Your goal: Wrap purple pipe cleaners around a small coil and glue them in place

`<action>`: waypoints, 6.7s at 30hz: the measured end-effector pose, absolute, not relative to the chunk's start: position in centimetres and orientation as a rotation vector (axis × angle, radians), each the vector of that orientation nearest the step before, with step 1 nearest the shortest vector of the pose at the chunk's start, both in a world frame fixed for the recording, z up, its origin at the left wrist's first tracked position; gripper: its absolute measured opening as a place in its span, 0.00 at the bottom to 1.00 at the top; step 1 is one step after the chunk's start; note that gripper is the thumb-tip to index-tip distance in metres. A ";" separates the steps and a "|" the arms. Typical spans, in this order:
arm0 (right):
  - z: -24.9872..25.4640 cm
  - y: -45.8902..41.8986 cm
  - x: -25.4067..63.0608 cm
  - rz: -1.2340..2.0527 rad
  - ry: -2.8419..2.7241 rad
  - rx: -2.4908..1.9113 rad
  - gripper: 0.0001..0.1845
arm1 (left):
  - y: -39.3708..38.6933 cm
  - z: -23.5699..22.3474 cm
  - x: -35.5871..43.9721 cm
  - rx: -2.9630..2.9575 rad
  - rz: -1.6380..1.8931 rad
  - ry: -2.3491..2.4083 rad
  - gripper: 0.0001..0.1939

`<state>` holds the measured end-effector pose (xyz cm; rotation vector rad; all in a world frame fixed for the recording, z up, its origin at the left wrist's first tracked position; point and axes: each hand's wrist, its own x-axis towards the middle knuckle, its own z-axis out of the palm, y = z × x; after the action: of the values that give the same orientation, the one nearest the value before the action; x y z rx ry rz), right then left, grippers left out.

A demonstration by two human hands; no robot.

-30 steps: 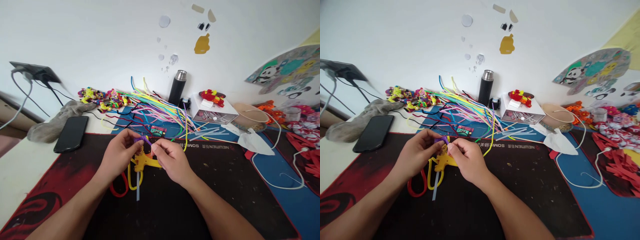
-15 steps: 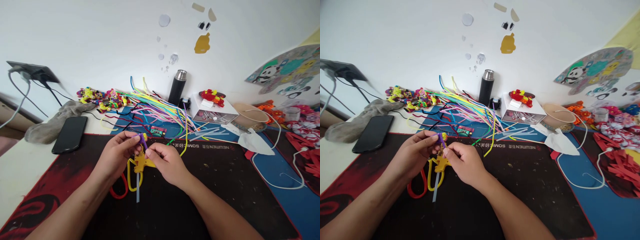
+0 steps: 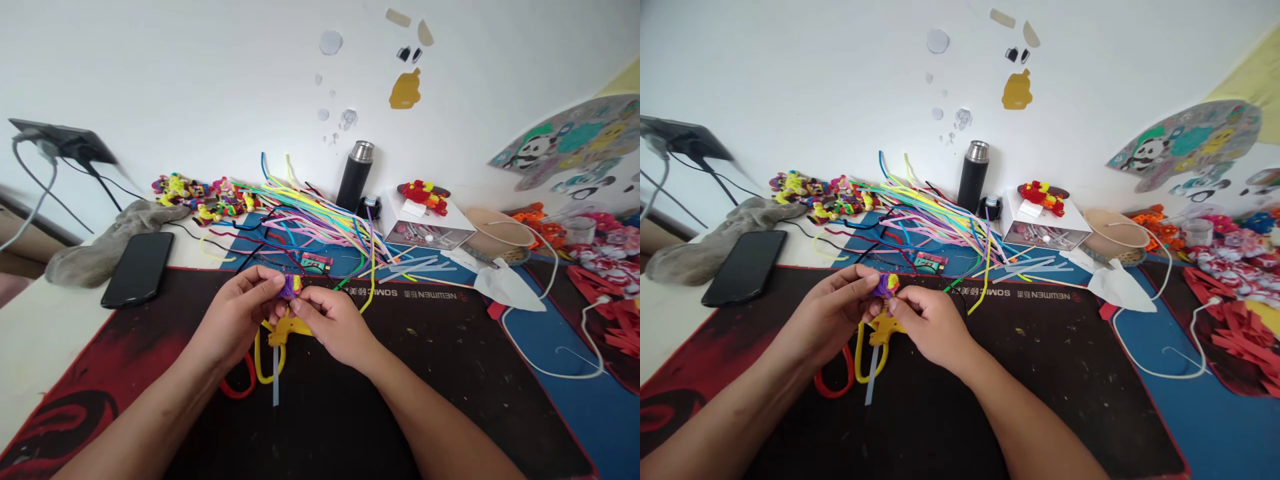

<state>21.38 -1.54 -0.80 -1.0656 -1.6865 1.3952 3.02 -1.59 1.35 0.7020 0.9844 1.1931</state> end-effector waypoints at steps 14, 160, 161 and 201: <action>-1.1 -1.2 21.7 1.276 -1.784 -1.079 0.12 | -1.5 1.4 2.1 0.794 1.060 0.965 0.20; 0.3 -1.8 22.2 0.589 -2.353 -1.147 0.17 | -0.4 1.7 1.1 0.852 1.270 1.182 0.23; 0.4 -1.9 22.1 0.539 -2.438 -1.156 0.21 | -0.3 1.9 1.0 0.848 1.295 1.184 0.23; 0.0 -0.9 22.7 1.651 -1.093 -0.970 0.26 | 0.5 1.1 0.7 0.745 1.288 1.086 0.28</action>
<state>22.66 -0.92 -0.01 -0.9697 -1.0927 1.6509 0.72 0.45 1.11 0.7447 1.0856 1.2876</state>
